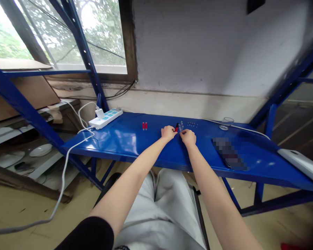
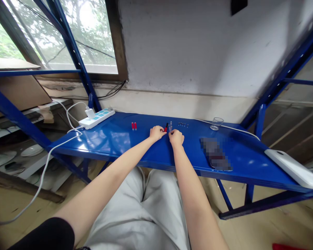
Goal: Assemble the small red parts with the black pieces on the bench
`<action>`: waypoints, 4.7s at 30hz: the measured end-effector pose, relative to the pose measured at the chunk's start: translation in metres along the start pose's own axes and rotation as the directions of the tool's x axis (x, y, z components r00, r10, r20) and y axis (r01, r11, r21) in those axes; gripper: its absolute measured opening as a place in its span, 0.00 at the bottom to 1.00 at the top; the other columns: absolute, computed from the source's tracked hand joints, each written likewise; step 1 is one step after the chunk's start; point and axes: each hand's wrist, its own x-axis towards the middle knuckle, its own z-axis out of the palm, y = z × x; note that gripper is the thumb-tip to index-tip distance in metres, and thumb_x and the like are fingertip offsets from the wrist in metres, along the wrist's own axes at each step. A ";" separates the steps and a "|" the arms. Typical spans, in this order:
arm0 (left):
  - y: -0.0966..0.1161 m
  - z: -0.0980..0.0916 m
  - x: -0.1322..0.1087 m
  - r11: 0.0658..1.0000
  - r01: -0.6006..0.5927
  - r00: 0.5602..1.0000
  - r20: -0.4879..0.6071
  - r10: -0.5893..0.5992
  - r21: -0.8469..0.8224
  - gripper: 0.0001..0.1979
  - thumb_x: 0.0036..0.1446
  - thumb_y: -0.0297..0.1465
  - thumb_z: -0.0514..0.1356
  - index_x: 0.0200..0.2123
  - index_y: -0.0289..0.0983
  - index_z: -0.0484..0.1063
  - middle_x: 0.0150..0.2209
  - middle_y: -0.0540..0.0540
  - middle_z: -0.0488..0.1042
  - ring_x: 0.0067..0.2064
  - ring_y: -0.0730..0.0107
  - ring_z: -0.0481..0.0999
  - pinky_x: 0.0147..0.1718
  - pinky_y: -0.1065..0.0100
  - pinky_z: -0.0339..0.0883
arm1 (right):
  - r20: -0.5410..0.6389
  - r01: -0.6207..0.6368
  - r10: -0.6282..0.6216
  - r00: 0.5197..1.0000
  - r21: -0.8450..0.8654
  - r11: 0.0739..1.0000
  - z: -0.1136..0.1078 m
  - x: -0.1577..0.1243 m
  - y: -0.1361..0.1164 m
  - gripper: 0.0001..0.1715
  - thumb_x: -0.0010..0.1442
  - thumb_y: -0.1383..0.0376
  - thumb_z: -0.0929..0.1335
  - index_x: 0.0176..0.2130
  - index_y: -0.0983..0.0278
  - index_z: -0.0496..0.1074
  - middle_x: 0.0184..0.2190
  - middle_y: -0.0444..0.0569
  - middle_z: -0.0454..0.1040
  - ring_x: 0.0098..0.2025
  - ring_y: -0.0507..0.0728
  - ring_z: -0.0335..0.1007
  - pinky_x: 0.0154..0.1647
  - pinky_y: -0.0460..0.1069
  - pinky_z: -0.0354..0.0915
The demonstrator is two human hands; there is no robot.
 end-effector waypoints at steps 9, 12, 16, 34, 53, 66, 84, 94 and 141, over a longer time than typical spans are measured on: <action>0.006 0.005 0.003 0.998 0.028 1.000 -0.001 -0.027 0.065 0.08 0.48 0.37 0.61 0.29 0.39 0.76 0.34 0.45 0.77 0.43 0.60 0.72 0.46 0.58 0.57 | -0.029 0.019 -0.018 0.999 0.024 1.000 0.002 0.001 0.003 0.11 0.53 0.60 0.65 0.34 0.62 0.74 0.33 0.53 0.76 0.40 0.60 0.71 0.38 0.50 0.62; 0.007 0.002 0.004 0.996 0.056 0.998 0.030 -0.058 0.071 0.10 0.48 0.39 0.62 0.31 0.39 0.75 0.36 0.45 0.76 0.44 0.60 0.72 0.47 0.57 0.58 | -0.029 0.020 -0.020 0.999 0.024 0.999 0.003 0.001 0.003 0.11 0.53 0.60 0.65 0.34 0.61 0.74 0.34 0.53 0.76 0.40 0.60 0.71 0.38 0.50 0.62; 0.002 -0.017 -0.003 0.989 -0.006 0.999 0.050 -0.001 0.145 0.16 0.50 0.40 0.60 0.40 0.37 0.72 0.40 0.43 0.75 0.45 0.60 0.72 0.46 0.60 0.60 | -0.015 0.015 -0.015 1.000 0.010 1.000 0.003 0.002 0.002 0.12 0.54 0.60 0.64 0.35 0.62 0.74 0.35 0.53 0.76 0.41 0.60 0.71 0.39 0.50 0.61; -0.075 -0.099 -0.055 0.782 0.049 0.999 -0.026 -0.042 0.621 0.35 0.59 0.34 0.47 0.63 0.25 0.34 0.37 0.32 0.74 0.40 0.55 0.75 0.37 0.62 0.66 | 0.001 0.110 -0.111 0.994 -0.161 0.981 -0.011 -0.023 -0.019 0.18 0.59 0.58 0.57 0.32 0.66 0.70 0.31 0.57 0.74 0.35 0.61 0.71 0.33 0.51 0.59; -0.078 -0.093 -0.035 0.886 -0.016 0.995 -0.079 0.060 0.464 0.16 0.61 0.29 0.45 0.48 0.34 0.67 0.38 0.35 0.74 0.43 0.57 0.74 0.41 0.61 0.65 | -0.076 0.263 -0.270 0.960 -0.088 0.961 -0.003 -0.022 -0.015 0.19 0.58 0.58 0.57 0.23 0.63 0.67 0.22 0.50 0.70 0.25 0.55 0.65 0.23 0.47 0.48; -0.045 -0.063 -0.032 0.706 -0.036 0.999 -0.038 0.013 -0.707 0.11 0.58 0.28 0.52 0.43 0.31 0.67 0.37 0.41 0.75 0.17 0.85 0.65 0.18 0.76 0.60 | -0.065 0.509 -0.505 0.860 0.096 0.855 -0.009 -0.033 -0.030 0.20 0.64 0.55 0.52 0.42 0.61 0.64 0.33 0.49 0.73 0.32 0.55 0.69 0.28 0.46 0.53; -0.054 -0.057 -0.047 0.662 0.032 0.995 0.089 0.052 -0.749 0.14 0.57 0.31 0.53 0.46 0.33 0.66 0.42 0.40 0.74 0.18 0.83 0.70 0.14 0.79 0.50 | 0.035 0.532 -0.532 0.846 0.024 0.847 -0.005 -0.036 -0.035 0.20 0.65 0.57 0.51 0.40 0.62 0.64 0.29 0.49 0.73 0.29 0.55 0.67 0.25 0.45 0.50; -0.055 -0.061 -0.049 0.641 0.029 0.997 0.070 0.038 -0.767 0.12 0.58 0.29 0.52 0.45 0.32 0.66 0.41 0.39 0.74 0.18 0.82 0.71 0.15 0.79 0.51 | -0.045 0.563 -0.563 0.825 0.147 0.813 -0.004 -0.037 -0.035 0.13 0.63 0.58 0.57 0.43 0.60 0.64 0.35 0.48 0.74 0.34 0.55 0.69 0.30 0.45 0.56; -0.060 -0.055 -0.044 0.688 -0.051 0.993 -0.109 -0.042 -0.724 0.13 0.48 0.38 0.61 0.31 0.32 0.72 0.27 0.45 0.74 0.18 0.81 0.64 0.19 0.74 0.59 | 0.030 0.023 -0.023 0.999 0.019 1.000 -0.008 -0.015 0.006 0.09 0.54 0.61 0.65 0.35 0.61 0.71 0.34 0.50 0.75 0.39 0.59 0.70 0.31 0.47 0.59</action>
